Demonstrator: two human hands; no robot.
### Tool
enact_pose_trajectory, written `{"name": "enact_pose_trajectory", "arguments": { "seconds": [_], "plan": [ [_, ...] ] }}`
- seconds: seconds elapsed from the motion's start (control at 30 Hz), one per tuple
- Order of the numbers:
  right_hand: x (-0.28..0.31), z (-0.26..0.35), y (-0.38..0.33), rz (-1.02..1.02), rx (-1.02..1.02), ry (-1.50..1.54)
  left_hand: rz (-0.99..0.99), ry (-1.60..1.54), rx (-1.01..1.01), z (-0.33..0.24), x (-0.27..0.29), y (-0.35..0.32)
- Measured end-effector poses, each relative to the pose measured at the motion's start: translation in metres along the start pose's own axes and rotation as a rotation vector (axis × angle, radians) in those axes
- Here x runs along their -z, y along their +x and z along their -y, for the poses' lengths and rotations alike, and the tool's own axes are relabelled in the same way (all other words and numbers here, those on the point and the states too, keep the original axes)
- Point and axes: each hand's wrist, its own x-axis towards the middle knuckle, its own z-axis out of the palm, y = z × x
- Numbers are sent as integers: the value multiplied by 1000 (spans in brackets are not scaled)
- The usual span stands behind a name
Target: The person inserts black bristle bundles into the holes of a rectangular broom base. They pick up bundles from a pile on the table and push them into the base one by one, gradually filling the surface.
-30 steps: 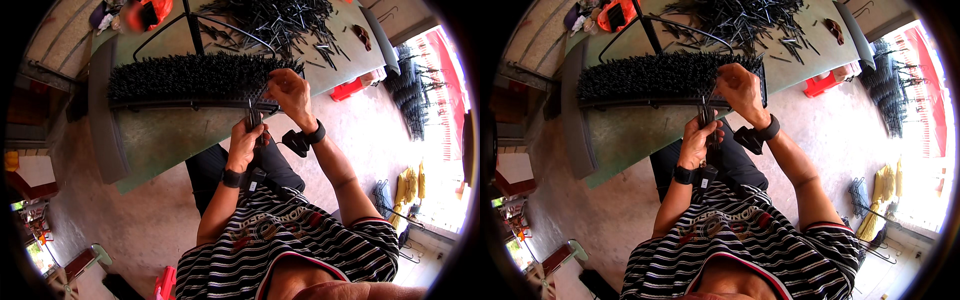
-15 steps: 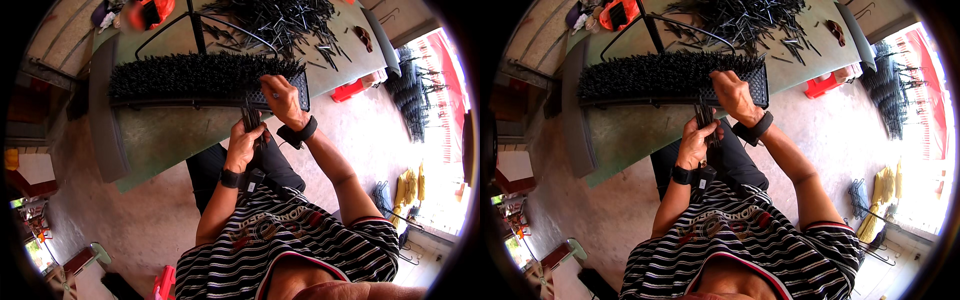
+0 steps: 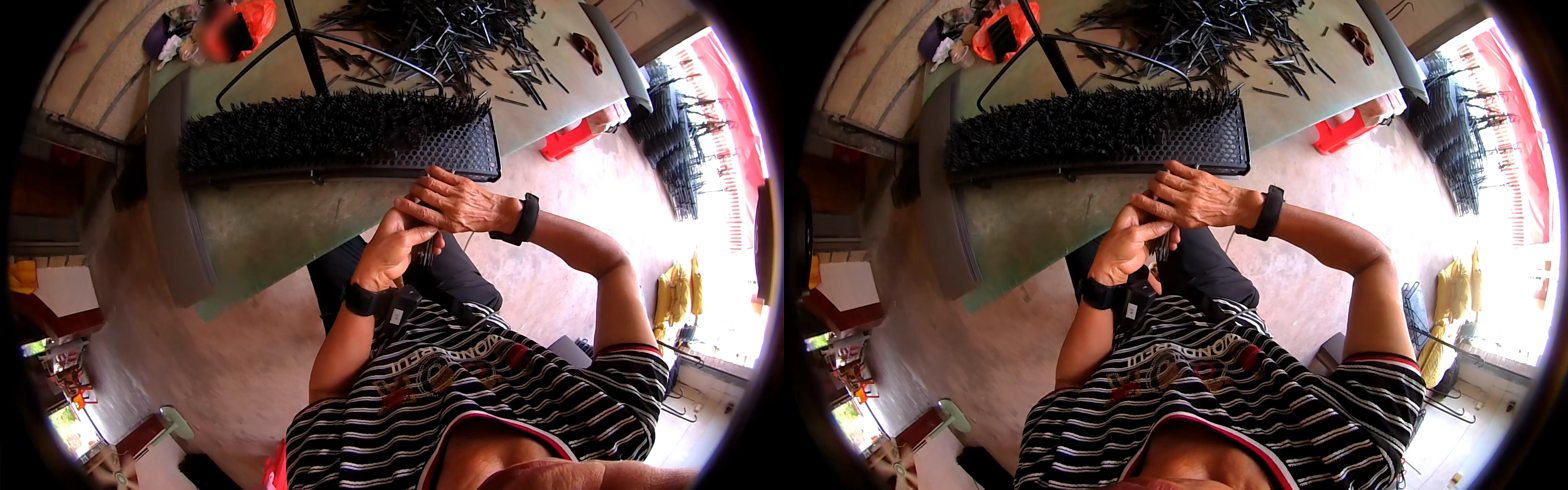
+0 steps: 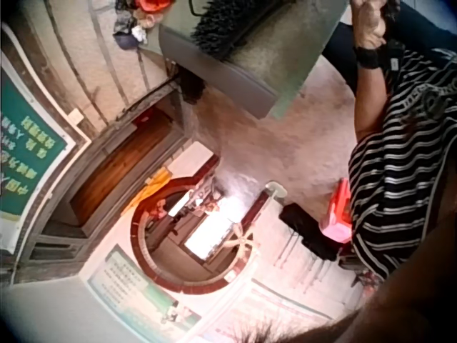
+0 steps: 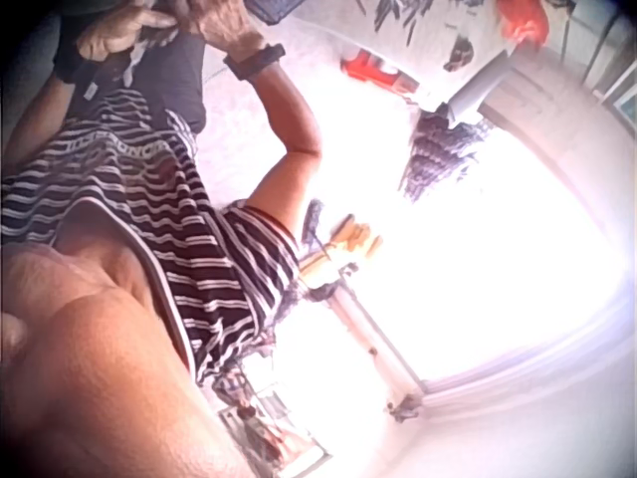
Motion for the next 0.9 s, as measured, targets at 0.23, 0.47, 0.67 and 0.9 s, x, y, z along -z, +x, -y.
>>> {"name": "enact_pose_trajectory", "arguments": {
  "seconds": [0.23,0.47,0.67,0.9],
  "plan": [
    [-3,1,-18,5,-14,196,43,-182,120,-10,-3,-10],
    [-17,22,-13,20,-928,1529,-189,-62,38,3,32,2],
    [-22,31,5,2,-1137,1771,-252,-96,-46,9,11,22],
    [-16,29,11,-2,-871,1102,-308,-304,-97,18,11,28]
  ]
}}
